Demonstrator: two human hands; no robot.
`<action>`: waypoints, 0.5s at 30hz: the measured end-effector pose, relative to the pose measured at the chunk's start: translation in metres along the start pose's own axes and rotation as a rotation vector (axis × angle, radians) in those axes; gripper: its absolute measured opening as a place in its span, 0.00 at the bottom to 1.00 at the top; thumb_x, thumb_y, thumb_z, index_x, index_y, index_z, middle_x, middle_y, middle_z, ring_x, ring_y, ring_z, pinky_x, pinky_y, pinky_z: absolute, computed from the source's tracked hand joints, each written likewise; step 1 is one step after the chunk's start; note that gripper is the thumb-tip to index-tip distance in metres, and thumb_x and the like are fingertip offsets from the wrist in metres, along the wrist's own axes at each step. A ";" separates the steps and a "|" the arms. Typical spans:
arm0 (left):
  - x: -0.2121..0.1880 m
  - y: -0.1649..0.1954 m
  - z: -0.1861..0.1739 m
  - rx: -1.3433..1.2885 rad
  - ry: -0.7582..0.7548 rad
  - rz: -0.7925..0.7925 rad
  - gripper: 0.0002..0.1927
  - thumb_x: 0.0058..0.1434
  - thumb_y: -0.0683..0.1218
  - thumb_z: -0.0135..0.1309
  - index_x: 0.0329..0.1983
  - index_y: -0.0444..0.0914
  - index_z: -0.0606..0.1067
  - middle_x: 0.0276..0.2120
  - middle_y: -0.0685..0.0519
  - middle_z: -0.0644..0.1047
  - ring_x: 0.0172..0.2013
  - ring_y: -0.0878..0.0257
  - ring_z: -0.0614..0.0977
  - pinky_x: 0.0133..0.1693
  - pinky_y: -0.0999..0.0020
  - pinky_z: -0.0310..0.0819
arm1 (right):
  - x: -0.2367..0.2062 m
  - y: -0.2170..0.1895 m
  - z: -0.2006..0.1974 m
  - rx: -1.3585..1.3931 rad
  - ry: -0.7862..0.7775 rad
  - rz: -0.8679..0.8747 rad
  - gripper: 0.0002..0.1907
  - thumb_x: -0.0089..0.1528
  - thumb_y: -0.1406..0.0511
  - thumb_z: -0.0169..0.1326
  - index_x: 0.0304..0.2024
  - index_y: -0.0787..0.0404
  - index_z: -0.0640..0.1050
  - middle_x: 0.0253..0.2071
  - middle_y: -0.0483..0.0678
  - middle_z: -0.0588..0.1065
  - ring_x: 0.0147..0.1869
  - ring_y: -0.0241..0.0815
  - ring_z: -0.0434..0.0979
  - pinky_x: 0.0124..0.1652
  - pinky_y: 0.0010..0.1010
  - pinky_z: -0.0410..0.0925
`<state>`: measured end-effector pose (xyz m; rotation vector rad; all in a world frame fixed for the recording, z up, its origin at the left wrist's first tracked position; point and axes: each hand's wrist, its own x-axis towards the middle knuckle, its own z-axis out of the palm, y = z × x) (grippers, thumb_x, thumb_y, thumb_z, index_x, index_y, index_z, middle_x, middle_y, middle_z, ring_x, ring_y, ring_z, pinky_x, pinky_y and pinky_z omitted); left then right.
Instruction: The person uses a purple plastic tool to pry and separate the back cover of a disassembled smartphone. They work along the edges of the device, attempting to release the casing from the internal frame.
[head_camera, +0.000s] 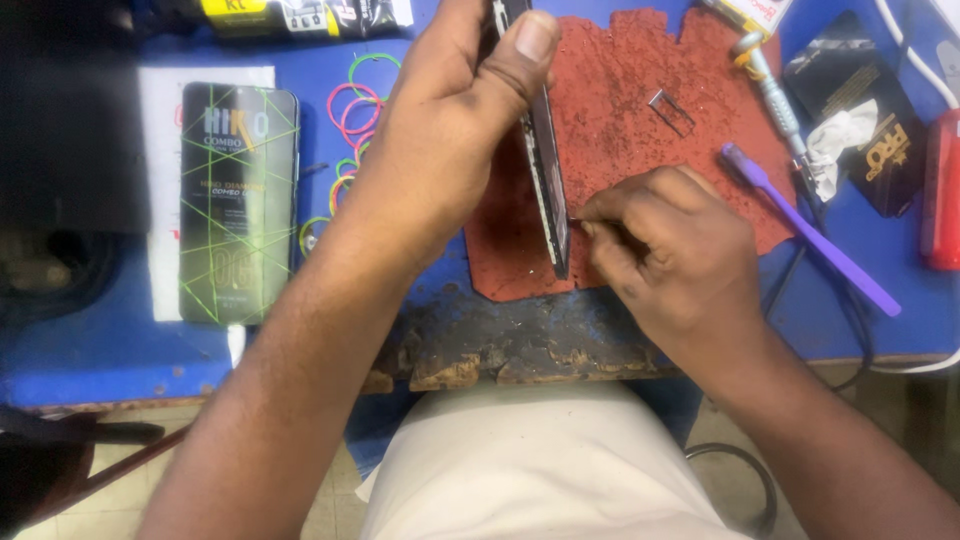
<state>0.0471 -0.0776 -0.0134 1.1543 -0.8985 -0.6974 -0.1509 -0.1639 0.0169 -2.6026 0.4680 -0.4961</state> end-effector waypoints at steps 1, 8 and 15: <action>-0.001 0.000 0.000 -0.005 -0.003 0.004 0.14 0.83 0.51 0.47 0.55 0.34 0.69 0.36 0.60 0.68 0.38 0.71 0.67 0.45 0.72 0.68 | 0.000 0.000 0.000 -0.010 -0.003 -0.018 0.08 0.59 0.73 0.60 0.42 0.65 0.81 0.40 0.51 0.78 0.45 0.48 0.80 0.44 0.35 0.72; -0.022 0.010 0.000 0.038 -0.041 0.104 0.27 0.81 0.56 0.45 0.73 0.36 0.59 0.58 0.51 0.75 0.56 0.67 0.75 0.63 0.71 0.70 | -0.001 -0.003 -0.002 -0.013 -0.007 -0.066 0.08 0.58 0.73 0.60 0.41 0.66 0.80 0.39 0.53 0.77 0.44 0.52 0.79 0.45 0.40 0.71; -0.053 0.034 0.005 0.082 -0.083 0.095 0.38 0.80 0.64 0.44 0.80 0.37 0.49 0.67 0.49 0.66 0.64 0.65 0.70 0.66 0.71 0.66 | -0.003 -0.007 -0.002 -0.015 -0.019 -0.034 0.09 0.56 0.73 0.61 0.41 0.67 0.80 0.37 0.55 0.77 0.42 0.54 0.78 0.43 0.41 0.70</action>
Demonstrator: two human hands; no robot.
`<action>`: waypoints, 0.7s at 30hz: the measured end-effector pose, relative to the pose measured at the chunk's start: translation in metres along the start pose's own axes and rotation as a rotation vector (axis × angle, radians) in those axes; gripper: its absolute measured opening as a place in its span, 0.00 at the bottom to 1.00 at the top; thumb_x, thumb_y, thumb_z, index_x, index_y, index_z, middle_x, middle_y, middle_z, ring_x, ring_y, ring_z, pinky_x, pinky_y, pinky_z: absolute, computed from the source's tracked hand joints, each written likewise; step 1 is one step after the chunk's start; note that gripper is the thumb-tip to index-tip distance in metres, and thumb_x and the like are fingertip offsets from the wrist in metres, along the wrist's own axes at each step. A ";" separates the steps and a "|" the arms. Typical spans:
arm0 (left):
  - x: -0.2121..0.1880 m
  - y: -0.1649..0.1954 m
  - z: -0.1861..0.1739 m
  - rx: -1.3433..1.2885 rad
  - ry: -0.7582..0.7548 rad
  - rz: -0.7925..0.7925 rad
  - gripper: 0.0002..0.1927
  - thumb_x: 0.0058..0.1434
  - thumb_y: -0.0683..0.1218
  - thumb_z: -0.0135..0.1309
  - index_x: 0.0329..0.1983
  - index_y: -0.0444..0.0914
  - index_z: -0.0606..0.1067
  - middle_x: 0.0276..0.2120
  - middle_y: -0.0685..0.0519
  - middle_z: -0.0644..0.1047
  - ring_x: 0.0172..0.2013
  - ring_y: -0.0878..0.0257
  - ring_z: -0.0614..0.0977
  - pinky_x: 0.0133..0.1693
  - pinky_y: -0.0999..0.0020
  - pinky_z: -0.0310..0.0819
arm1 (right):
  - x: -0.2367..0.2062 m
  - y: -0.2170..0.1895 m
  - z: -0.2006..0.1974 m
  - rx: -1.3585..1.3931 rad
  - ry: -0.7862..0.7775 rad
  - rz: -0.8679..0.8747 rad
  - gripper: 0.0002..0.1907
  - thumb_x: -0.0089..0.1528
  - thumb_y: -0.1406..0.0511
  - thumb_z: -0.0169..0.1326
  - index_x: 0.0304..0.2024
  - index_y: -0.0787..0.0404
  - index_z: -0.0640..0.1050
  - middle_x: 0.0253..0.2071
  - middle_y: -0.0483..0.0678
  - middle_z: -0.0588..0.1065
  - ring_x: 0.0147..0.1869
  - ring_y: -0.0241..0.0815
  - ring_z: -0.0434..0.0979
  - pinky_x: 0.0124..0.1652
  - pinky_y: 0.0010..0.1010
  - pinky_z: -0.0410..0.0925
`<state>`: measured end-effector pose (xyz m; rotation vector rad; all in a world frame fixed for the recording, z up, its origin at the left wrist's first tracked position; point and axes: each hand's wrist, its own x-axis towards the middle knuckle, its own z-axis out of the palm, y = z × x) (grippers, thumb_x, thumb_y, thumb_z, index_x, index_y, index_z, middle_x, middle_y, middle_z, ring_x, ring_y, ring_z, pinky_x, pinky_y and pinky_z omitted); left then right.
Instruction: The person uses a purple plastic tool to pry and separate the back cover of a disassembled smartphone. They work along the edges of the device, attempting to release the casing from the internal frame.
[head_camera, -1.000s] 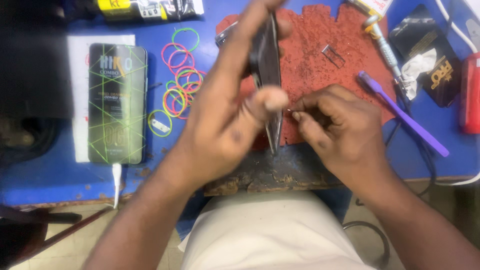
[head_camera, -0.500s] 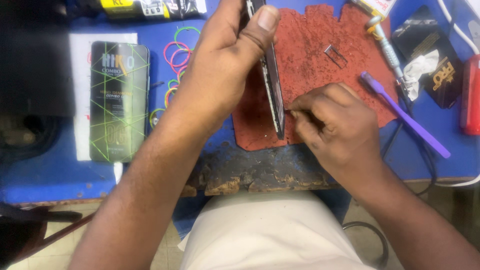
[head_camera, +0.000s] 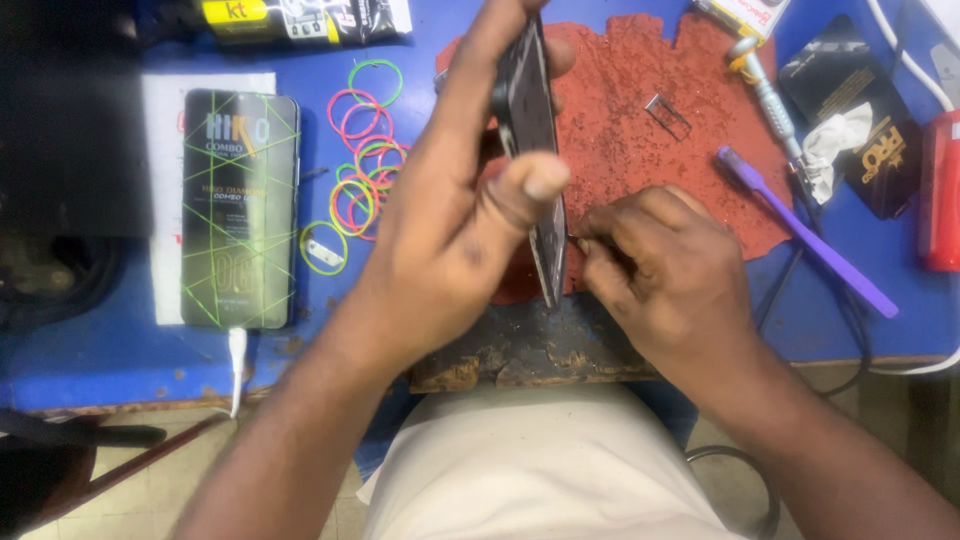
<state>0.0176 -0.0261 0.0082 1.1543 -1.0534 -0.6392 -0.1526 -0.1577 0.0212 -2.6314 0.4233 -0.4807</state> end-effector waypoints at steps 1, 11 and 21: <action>-0.003 0.002 0.001 0.003 -0.007 0.013 0.39 0.80 0.65 0.43 0.80 0.37 0.48 0.69 0.49 0.63 0.67 0.65 0.69 0.68 0.71 0.64 | 0.000 0.000 0.000 -0.002 0.001 0.007 0.09 0.56 0.73 0.61 0.40 0.67 0.80 0.37 0.55 0.77 0.42 0.54 0.78 0.43 0.41 0.70; -0.022 0.012 0.009 0.135 -0.023 0.018 0.46 0.73 0.70 0.40 0.80 0.35 0.48 0.75 0.47 0.59 0.72 0.59 0.66 0.75 0.63 0.58 | -0.003 -0.005 0.000 0.002 -0.023 0.064 0.09 0.57 0.71 0.62 0.40 0.64 0.81 0.36 0.53 0.77 0.41 0.54 0.78 0.42 0.42 0.69; -0.006 0.001 0.001 0.042 0.049 0.040 0.38 0.80 0.65 0.41 0.79 0.37 0.47 0.69 0.44 0.64 0.69 0.60 0.68 0.71 0.67 0.62 | -0.001 0.001 0.002 0.034 0.014 0.081 0.08 0.59 0.73 0.60 0.42 0.65 0.80 0.38 0.52 0.77 0.42 0.47 0.79 0.41 0.35 0.71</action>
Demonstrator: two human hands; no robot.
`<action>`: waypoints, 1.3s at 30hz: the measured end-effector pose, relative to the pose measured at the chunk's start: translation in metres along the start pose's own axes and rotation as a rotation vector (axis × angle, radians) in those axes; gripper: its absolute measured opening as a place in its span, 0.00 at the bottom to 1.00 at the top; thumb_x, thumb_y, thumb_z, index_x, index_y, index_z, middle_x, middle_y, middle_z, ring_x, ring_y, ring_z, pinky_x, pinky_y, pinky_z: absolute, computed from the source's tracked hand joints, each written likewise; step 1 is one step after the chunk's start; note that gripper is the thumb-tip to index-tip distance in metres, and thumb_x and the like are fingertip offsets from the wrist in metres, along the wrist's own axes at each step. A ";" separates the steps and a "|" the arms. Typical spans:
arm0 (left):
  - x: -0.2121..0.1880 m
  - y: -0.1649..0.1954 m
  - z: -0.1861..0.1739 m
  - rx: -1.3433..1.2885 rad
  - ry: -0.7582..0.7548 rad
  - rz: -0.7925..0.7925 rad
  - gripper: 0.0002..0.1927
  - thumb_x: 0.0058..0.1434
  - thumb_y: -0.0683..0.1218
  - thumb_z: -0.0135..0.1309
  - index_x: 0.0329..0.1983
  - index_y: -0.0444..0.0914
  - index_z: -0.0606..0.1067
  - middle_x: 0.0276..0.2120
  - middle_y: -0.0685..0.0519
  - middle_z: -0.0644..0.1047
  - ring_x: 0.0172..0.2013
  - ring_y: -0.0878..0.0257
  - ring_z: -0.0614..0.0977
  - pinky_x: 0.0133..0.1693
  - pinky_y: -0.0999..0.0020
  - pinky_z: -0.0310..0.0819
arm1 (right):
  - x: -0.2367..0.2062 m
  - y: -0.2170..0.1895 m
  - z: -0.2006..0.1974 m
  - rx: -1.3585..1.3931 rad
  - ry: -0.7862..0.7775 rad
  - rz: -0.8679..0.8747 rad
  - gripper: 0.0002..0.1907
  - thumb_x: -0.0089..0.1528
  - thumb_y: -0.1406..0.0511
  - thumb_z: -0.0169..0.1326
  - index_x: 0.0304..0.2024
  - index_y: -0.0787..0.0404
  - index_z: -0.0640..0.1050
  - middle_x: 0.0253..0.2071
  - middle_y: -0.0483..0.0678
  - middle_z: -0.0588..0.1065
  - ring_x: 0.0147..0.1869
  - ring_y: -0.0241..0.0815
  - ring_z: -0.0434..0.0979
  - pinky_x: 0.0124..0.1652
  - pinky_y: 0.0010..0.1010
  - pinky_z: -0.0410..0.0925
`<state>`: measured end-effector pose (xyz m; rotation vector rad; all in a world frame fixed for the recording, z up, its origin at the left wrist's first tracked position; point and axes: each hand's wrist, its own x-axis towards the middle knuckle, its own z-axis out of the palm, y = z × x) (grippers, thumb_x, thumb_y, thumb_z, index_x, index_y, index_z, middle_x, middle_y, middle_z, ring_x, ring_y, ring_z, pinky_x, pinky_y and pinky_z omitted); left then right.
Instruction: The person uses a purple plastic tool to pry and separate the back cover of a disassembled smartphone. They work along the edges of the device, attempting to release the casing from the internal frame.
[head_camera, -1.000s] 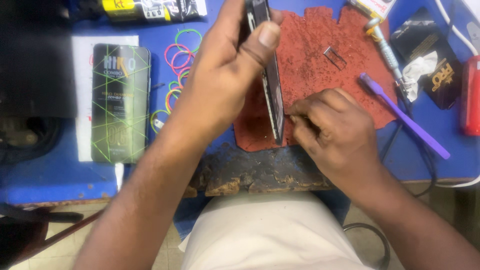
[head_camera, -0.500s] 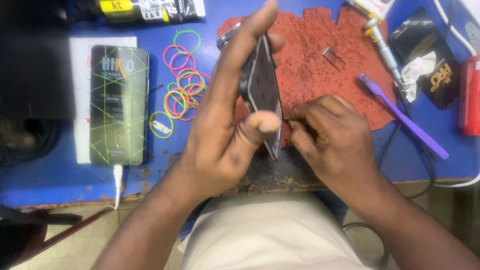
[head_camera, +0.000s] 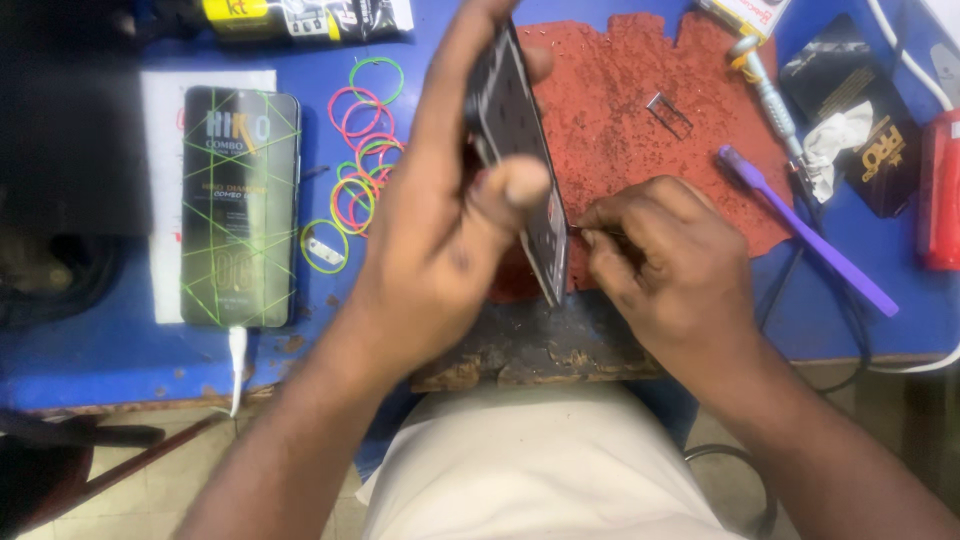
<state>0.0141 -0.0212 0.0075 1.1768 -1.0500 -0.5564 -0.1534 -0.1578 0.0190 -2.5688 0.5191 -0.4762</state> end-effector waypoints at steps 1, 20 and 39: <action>0.004 -0.004 -0.001 -0.020 0.011 -0.018 0.37 0.81 0.64 0.42 0.79 0.37 0.48 0.67 0.45 0.67 0.67 0.61 0.70 0.70 0.68 0.64 | 0.000 0.000 0.001 -0.003 0.003 -0.009 0.08 0.59 0.74 0.60 0.41 0.65 0.81 0.39 0.52 0.77 0.42 0.48 0.79 0.42 0.36 0.71; 0.012 -0.021 -0.002 -0.105 0.064 -0.051 0.36 0.82 0.59 0.47 0.78 0.36 0.49 0.64 0.46 0.71 0.58 0.64 0.74 0.65 0.69 0.68 | 0.001 0.000 0.002 -0.069 0.009 -0.113 0.08 0.56 0.74 0.61 0.40 0.65 0.80 0.39 0.53 0.77 0.44 0.53 0.78 0.45 0.41 0.70; -0.052 0.000 0.008 0.256 -0.059 0.176 0.37 0.77 0.64 0.48 0.77 0.40 0.50 0.70 0.40 0.62 0.68 0.52 0.68 0.68 0.63 0.68 | -0.012 -0.011 0.001 -0.043 -0.009 -0.018 0.09 0.57 0.72 0.61 0.40 0.63 0.79 0.37 0.51 0.77 0.43 0.52 0.78 0.44 0.41 0.70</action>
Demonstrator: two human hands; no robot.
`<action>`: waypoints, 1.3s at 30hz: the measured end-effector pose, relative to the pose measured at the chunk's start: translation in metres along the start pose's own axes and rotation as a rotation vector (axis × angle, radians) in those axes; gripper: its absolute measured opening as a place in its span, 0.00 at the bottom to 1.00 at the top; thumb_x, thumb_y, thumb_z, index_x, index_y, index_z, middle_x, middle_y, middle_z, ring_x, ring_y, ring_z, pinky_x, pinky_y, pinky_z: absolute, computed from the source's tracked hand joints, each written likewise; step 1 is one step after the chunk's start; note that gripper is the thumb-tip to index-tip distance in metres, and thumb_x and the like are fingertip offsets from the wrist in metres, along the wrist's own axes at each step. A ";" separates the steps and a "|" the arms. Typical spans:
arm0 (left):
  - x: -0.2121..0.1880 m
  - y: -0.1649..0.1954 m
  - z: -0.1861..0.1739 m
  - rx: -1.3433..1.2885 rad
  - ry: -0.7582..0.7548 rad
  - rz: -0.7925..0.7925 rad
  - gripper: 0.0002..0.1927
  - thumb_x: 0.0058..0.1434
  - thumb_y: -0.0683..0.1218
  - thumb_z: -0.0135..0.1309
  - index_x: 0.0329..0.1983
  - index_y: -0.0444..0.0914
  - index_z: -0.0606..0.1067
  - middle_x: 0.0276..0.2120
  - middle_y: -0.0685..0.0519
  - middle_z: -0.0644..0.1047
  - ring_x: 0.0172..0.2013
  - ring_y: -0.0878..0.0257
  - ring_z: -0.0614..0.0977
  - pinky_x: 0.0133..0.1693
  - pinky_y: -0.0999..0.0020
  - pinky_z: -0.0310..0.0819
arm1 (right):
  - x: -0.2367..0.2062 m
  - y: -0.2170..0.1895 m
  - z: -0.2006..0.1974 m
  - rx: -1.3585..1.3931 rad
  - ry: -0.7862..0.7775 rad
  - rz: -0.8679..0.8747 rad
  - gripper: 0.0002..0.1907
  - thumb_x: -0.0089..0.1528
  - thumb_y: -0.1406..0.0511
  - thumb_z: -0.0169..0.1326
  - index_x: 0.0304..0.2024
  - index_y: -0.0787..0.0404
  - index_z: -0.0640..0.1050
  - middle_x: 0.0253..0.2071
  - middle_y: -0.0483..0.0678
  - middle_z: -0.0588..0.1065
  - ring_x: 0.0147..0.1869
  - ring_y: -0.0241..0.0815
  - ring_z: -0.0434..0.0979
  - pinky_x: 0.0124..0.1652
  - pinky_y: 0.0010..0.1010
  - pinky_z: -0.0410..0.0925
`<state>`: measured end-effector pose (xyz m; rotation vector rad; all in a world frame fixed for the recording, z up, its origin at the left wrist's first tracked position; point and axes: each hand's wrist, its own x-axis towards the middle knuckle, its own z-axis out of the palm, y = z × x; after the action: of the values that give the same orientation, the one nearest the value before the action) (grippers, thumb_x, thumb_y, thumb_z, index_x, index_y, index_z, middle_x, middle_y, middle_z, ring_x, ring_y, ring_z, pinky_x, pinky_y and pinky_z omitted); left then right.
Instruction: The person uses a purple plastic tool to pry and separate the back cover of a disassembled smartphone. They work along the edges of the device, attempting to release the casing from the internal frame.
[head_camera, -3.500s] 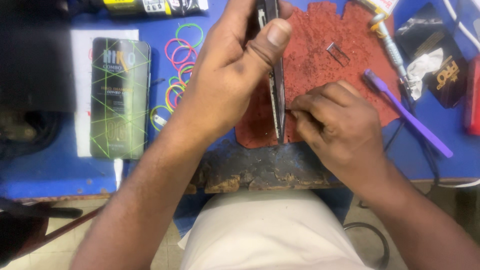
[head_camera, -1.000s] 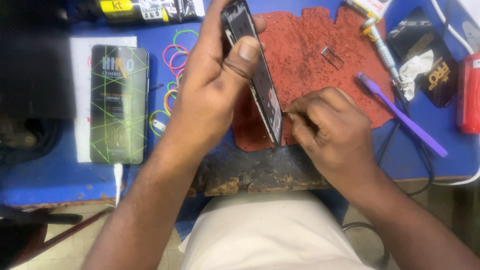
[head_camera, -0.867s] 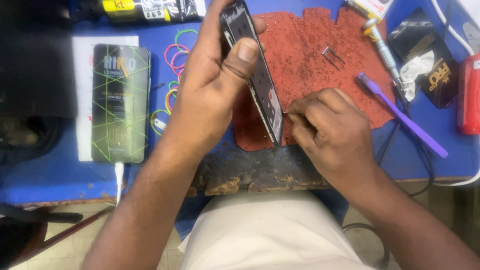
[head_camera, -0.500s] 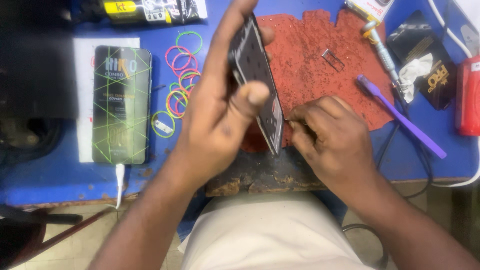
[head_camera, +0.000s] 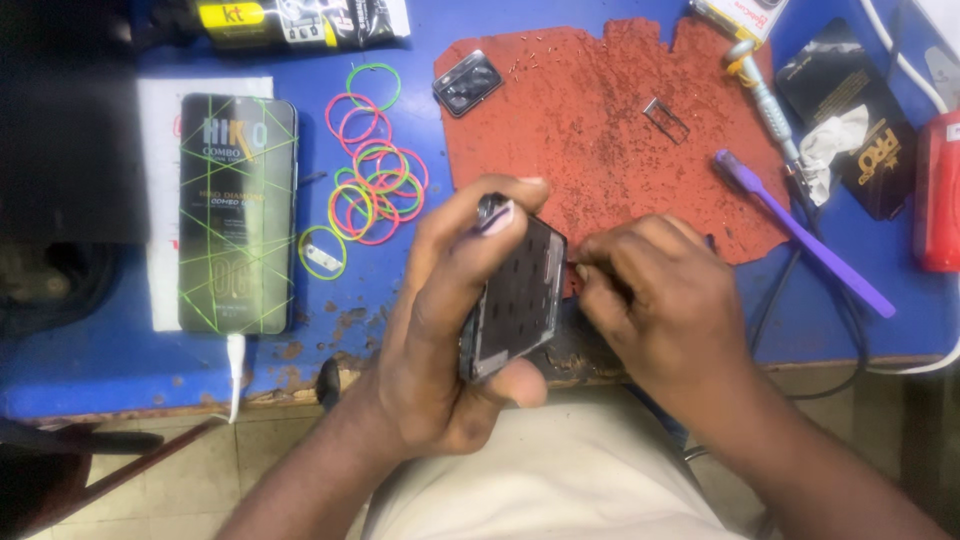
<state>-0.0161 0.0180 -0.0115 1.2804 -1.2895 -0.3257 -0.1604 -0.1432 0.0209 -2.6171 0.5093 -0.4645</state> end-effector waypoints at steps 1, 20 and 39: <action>-0.002 -0.001 0.001 -0.010 0.003 0.003 0.37 0.77 0.63 0.49 0.76 0.40 0.51 0.71 0.39 0.62 0.68 0.52 0.68 0.68 0.63 0.69 | -0.002 -0.001 0.000 -0.001 0.001 -0.003 0.09 0.56 0.72 0.61 0.40 0.63 0.79 0.37 0.51 0.77 0.43 0.52 0.78 0.44 0.41 0.69; 0.008 -0.005 0.002 -0.034 0.031 0.013 0.32 0.73 0.60 0.55 0.72 0.47 0.57 0.69 0.45 0.61 0.67 0.58 0.70 0.68 0.67 0.68 | 0.000 0.006 0.000 -0.006 0.027 -0.009 0.09 0.58 0.72 0.62 0.42 0.63 0.80 0.37 0.51 0.76 0.43 0.52 0.78 0.43 0.41 0.70; 0.027 0.006 0.002 0.013 -0.038 0.197 0.29 0.66 0.42 0.67 0.62 0.45 0.62 0.65 0.41 0.63 0.69 0.41 0.70 0.70 0.49 0.69 | 0.007 0.010 -0.001 -0.013 0.041 -0.004 0.10 0.58 0.72 0.61 0.43 0.64 0.79 0.38 0.53 0.76 0.42 0.54 0.78 0.42 0.42 0.70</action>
<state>-0.0112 -0.0019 0.0065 1.1520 -1.4395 -0.2026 -0.1579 -0.1549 0.0184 -2.6262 0.5225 -0.5184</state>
